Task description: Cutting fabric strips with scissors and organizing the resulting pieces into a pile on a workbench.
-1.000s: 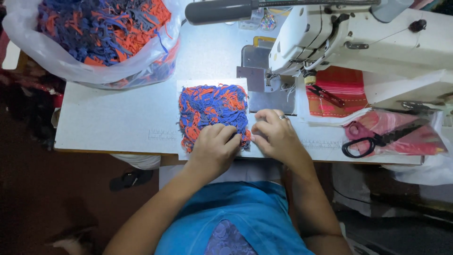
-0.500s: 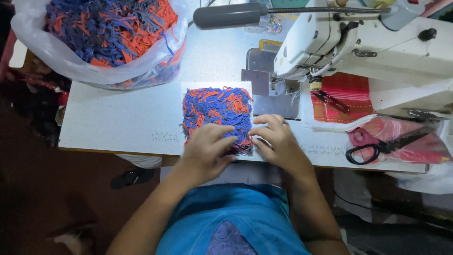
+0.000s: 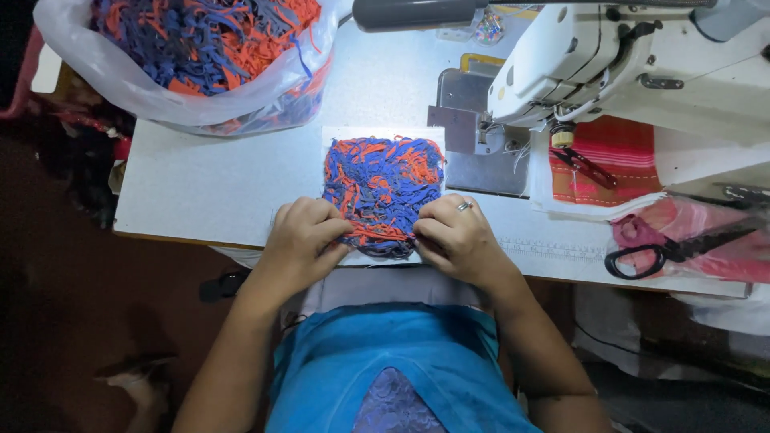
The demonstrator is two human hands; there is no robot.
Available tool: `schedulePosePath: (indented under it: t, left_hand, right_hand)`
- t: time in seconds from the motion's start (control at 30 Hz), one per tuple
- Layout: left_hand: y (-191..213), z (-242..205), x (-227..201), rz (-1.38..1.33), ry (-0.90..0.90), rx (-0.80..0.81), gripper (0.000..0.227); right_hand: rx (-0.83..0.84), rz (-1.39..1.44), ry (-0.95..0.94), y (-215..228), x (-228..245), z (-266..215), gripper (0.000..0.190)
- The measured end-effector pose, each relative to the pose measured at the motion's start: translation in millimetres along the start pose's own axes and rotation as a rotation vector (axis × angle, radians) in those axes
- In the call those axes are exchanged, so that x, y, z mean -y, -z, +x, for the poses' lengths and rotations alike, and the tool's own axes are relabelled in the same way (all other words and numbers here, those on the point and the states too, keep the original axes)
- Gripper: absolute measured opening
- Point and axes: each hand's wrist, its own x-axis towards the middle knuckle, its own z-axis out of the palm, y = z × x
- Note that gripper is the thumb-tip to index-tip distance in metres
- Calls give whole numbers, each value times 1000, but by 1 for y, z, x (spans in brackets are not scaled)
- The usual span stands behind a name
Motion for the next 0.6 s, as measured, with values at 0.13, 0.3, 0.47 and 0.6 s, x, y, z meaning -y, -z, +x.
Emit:
schedulePosePath:
  t: [0.13, 0.3, 0.47, 0.6]
  left_hand:
    - [5, 4, -20, 57, -20, -84, 42]
    - [-14, 4, -21, 126, -139, -130, 26]
    - [-4, 2, -20, 104, -161, -136, 25]
    - [12, -5, -15, -82, -60, -197, 31]
  right_hand:
    - [-42, -28, -27, 12, 20, 16, 27]
    - [-51, -50, 70, -11, 18, 14, 22]
    - [-46, -16, 49, -9, 18, 16, 20]
    - [-180, 178, -14, 5, 33, 26, 18]
